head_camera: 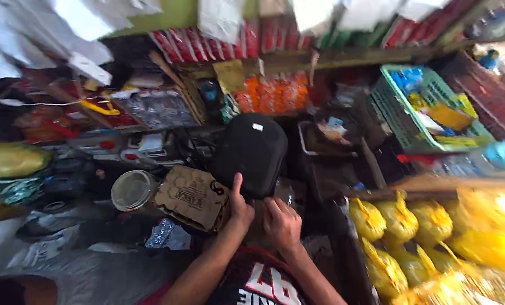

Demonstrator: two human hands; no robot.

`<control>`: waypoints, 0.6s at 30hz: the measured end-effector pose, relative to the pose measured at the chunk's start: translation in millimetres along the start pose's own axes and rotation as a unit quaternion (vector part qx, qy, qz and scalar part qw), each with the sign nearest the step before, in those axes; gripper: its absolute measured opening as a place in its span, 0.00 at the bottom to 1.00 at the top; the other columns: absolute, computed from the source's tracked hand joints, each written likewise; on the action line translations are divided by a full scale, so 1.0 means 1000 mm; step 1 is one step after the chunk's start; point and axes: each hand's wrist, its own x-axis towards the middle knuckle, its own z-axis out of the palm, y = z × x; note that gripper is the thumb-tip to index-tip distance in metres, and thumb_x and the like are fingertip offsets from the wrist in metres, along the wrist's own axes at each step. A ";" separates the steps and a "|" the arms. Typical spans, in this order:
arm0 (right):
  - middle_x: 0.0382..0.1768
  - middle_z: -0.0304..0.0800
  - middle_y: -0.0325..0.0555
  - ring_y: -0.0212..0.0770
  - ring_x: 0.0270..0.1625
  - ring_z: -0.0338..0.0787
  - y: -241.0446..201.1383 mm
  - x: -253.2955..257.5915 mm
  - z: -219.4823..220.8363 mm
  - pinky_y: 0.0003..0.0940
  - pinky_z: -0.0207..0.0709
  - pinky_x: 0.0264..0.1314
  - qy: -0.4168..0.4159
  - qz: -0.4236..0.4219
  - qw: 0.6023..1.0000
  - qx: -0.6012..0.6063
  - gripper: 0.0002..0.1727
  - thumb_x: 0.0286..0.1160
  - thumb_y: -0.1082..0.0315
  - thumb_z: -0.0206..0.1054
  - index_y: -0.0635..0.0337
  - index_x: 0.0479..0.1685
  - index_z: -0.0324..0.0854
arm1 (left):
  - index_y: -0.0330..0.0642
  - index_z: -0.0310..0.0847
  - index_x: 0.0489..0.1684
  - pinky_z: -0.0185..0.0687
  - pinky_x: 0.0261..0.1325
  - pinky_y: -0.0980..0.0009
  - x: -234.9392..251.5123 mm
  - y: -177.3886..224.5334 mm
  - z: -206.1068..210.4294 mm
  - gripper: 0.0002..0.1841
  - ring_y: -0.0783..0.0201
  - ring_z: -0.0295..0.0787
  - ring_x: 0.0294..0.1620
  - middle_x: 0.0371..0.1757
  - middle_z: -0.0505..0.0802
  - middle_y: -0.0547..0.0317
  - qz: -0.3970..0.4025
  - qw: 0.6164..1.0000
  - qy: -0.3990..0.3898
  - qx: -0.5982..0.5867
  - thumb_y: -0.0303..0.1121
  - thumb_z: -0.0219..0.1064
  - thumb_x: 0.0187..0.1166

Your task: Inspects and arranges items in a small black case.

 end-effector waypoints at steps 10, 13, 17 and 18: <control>0.45 0.94 0.48 0.44 0.46 0.94 -0.049 0.024 0.032 0.39 0.88 0.42 0.055 -0.073 0.993 0.068 0.15 0.82 0.60 0.59 0.59 0.35 0.89 | 0.42 0.67 0.79 0.85 0.66 0.52 0.001 0.072 -0.064 0.29 0.52 0.88 0.65 0.65 0.88 0.44 0.013 0.997 0.041 -0.065 0.45 0.67 0.83; 0.47 0.94 0.50 0.43 0.49 0.94 -0.061 0.030 0.049 0.37 0.88 0.45 0.089 -0.082 0.989 0.082 0.13 0.81 0.63 0.61 0.60 0.36 0.88 | 0.42 0.66 0.79 0.85 0.67 0.51 0.003 0.089 -0.075 0.31 0.50 0.88 0.65 0.66 0.88 0.43 0.016 0.996 0.043 -0.078 0.45 0.70 0.80; 0.62 0.90 0.61 0.48 0.64 0.92 -0.082 0.038 0.066 0.37 0.89 0.56 0.104 -0.092 0.980 0.139 0.13 0.81 0.65 0.58 0.64 0.34 0.82 | 0.42 0.65 0.81 0.83 0.70 0.50 0.002 0.107 -0.085 0.35 0.51 0.86 0.68 0.68 0.87 0.43 0.013 0.996 0.024 -0.088 0.47 0.72 0.78; 0.67 0.86 0.64 0.49 0.67 0.90 -0.089 0.039 0.069 0.37 0.88 0.60 0.097 -0.101 0.977 0.163 0.12 0.81 0.65 0.58 0.65 0.34 0.80 | 0.42 0.64 0.82 0.83 0.69 0.50 0.003 0.111 -0.089 0.35 0.51 0.86 0.68 0.68 0.87 0.43 0.008 0.996 0.018 -0.082 0.48 0.71 0.78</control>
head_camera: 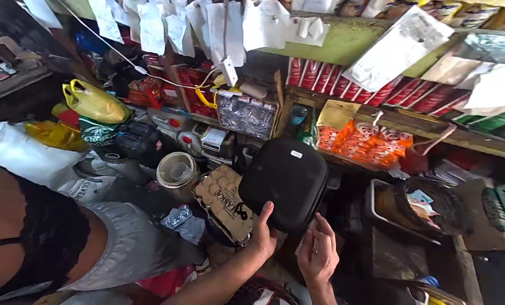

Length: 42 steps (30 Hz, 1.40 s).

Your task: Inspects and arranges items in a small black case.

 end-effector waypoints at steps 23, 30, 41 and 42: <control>0.65 0.89 0.51 0.44 0.67 0.90 0.048 0.121 -0.029 0.45 0.86 0.68 0.002 0.035 0.999 -0.006 0.08 0.83 0.71 0.61 0.64 0.43 0.84 | 0.43 0.78 0.63 0.93 0.55 0.54 0.008 0.025 -0.045 0.37 0.59 0.95 0.51 0.50 0.95 0.53 0.038 0.988 -0.141 0.054 0.58 0.83 0.60; 0.70 0.87 0.43 0.40 0.69 0.89 0.074 0.108 -0.078 0.43 0.88 0.68 -0.060 0.042 0.997 0.040 0.08 0.82 0.71 0.62 0.57 0.43 0.88 | 0.48 0.80 0.60 0.96 0.49 0.60 0.028 0.058 -0.075 0.36 0.63 0.97 0.44 0.45 0.97 0.57 0.012 0.956 -0.224 0.187 0.55 0.88 0.53; 0.72 0.85 0.43 0.42 0.73 0.85 0.095 0.149 -0.076 0.49 0.82 0.73 -0.318 -0.079 0.935 0.135 0.07 0.80 0.62 0.69 0.49 0.45 0.94 | 0.56 0.88 0.57 0.95 0.51 0.63 0.042 0.114 -0.039 0.29 0.67 0.97 0.45 0.45 0.98 0.63 -0.149 0.835 -0.331 0.414 0.50 0.88 0.53; 0.70 0.87 0.42 0.42 0.70 0.86 0.092 0.156 -0.071 0.50 0.82 0.71 -0.330 -0.094 0.930 0.133 0.07 0.79 0.62 0.70 0.47 0.45 0.94 | 0.59 0.90 0.56 0.94 0.52 0.66 0.049 0.117 -0.031 0.27 0.70 0.96 0.46 0.46 0.98 0.66 -0.147 0.819 -0.363 0.420 0.50 0.88 0.55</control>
